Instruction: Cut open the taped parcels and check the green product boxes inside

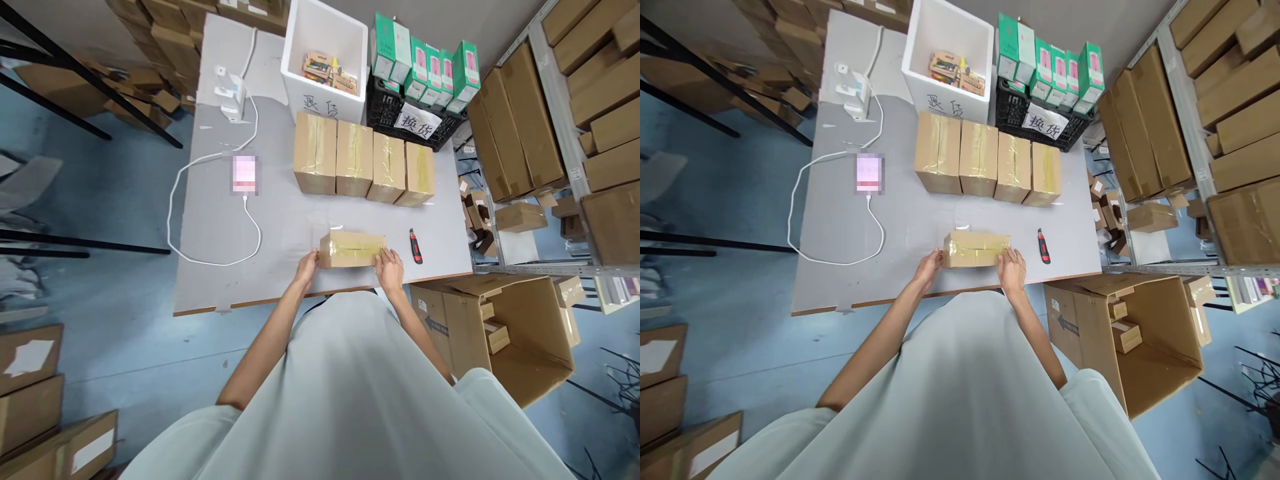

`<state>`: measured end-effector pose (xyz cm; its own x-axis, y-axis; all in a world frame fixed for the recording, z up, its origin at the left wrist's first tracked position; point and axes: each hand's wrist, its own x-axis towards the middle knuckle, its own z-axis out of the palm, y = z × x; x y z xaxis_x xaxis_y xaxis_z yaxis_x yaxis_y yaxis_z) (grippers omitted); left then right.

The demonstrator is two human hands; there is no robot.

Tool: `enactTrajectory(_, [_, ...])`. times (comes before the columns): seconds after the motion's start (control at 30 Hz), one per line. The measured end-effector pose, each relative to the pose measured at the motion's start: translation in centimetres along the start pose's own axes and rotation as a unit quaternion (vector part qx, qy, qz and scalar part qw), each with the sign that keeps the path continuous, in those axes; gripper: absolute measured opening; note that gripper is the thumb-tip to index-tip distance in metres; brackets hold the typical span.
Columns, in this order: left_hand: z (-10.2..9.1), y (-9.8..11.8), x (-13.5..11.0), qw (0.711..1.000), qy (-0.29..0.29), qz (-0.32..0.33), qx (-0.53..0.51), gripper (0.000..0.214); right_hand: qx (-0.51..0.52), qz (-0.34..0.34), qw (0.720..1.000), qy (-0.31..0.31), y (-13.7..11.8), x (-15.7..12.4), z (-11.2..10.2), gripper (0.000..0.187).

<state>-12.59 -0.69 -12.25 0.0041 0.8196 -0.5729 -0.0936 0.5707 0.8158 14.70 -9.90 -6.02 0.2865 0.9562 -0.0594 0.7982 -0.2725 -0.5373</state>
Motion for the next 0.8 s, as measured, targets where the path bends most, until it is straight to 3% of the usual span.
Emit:
enactTrajectory(0.17, [2.0, 1.2, -2.0, 0.999, -0.022, 0.027, 0.004, 0.079, 0.096, -0.023, 0.995, -0.001, -2.6, -0.3, -1.0, 0.074])
enactTrajectory(0.27, [2.6, 2.3, -3.8, 0.998, -0.02, 0.054, 0.01, 0.09, 0.142, -0.001, 0.99, 0.004, -4.2, -0.5, -1.3, 0.082])
enactTrajectory(0.37, [1.8, 3.8, -5.8, 0.99, 0.012, 0.129, 0.049, 0.086, 0.22, 0.001, 0.976, 0.002, -5.0, -0.4, -1.5, 0.074])
enactTrajectory(0.47, [-0.1, 5.0, -6.8, 0.97, 0.062, 0.19, 0.139, 0.07, 0.283, -0.001, 0.958, -0.037, -5.5, -0.5, -0.7, 0.07])
enactTrajectory(0.63, [-2.5, 5.1, -6.9, 0.971, 0.058, 0.16, 0.165, 0.068, 0.309, -0.011, 0.95, -0.051, -6.0, -1.5, 2.0, 0.067])
enactTrajectory(0.8, [-2.4, 3.8, -7.2, 0.976, 0.044, 0.159, 0.14, 0.079, 0.362, -0.009, 0.93, -0.068, -4.8, -1.9, 3.0, 0.07])
